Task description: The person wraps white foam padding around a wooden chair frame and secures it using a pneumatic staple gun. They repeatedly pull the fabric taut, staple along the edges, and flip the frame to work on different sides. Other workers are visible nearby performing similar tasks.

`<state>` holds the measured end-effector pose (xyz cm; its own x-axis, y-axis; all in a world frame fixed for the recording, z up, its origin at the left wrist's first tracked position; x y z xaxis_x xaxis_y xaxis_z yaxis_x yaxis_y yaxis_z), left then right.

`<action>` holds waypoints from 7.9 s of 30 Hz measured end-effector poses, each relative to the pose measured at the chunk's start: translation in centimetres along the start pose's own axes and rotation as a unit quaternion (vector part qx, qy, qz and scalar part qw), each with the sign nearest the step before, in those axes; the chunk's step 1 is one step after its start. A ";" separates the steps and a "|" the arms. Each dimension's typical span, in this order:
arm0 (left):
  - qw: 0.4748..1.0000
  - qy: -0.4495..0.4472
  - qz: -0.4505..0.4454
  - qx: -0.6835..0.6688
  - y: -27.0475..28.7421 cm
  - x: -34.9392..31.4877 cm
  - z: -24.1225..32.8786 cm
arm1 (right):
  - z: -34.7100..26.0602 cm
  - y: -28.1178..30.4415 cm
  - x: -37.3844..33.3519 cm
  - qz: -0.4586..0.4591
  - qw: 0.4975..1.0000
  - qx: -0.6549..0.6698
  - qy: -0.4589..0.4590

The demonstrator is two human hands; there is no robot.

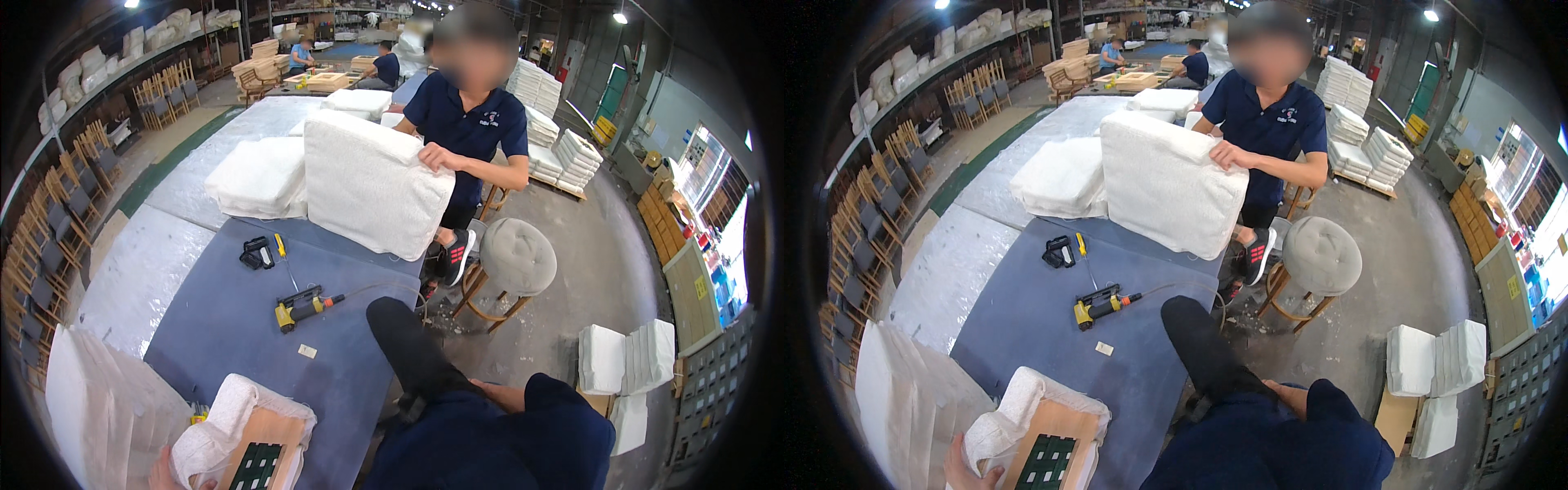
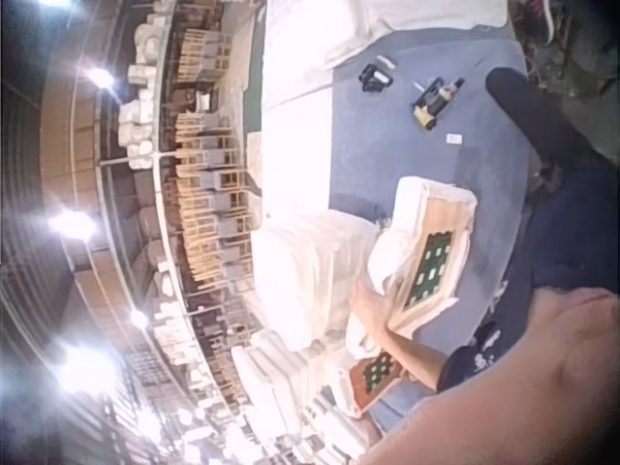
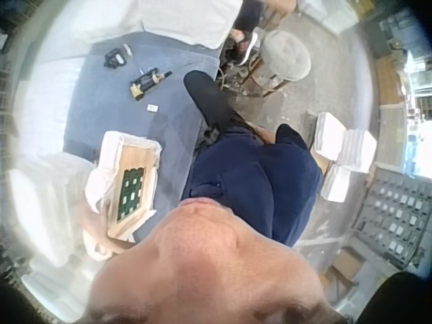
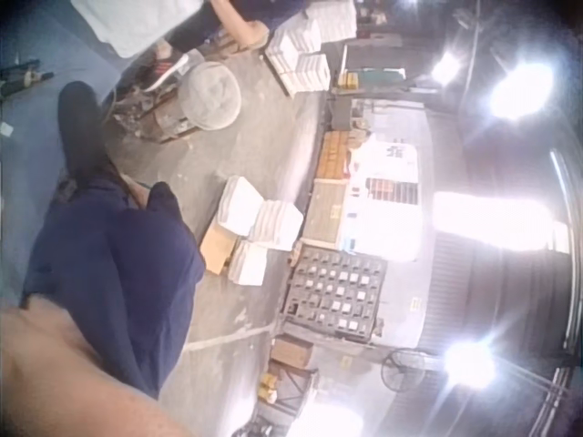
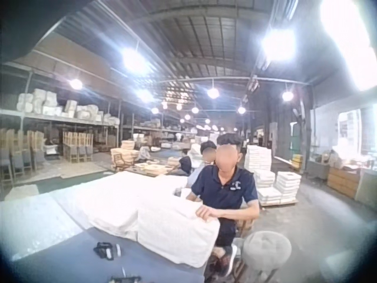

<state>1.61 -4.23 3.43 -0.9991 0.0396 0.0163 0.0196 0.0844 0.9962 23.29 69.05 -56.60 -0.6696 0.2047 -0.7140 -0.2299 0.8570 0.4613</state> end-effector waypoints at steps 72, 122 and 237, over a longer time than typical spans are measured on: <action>0.990 -0.038 0.134 0.002 3.0 -7.6 7.1 | -63.6 -5.0 -25.1 -0.375 0.650 0.288 0.594; 0.952 0.032 0.302 -0.035 -1.4 -0.3 17.4 | -64.5 -11.1 -19.7 -0.464 0.722 0.402 0.318; 0.967 0.126 -0.208 -0.080 -5.2 23.1 2.2 | -84.3 -20.1 -9.7 -0.313 0.735 0.411 0.439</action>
<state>-21.52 -1.61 -1.57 -0.8972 -0.2111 -0.3879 -0.3713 -0.1150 0.9214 -25.13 9.99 -14.60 -0.8947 -0.4273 0.1304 -0.4247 0.7231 -0.5448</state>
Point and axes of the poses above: each hand's wrist, its own x-axis towards the middle knuckle, its own y-axis out of the back of the hand, z = x × y, the point moved 7 cm from there along x, towards the middle knuckle, and after that the axes turned 7 degrees about x, right-handed, at the moved point
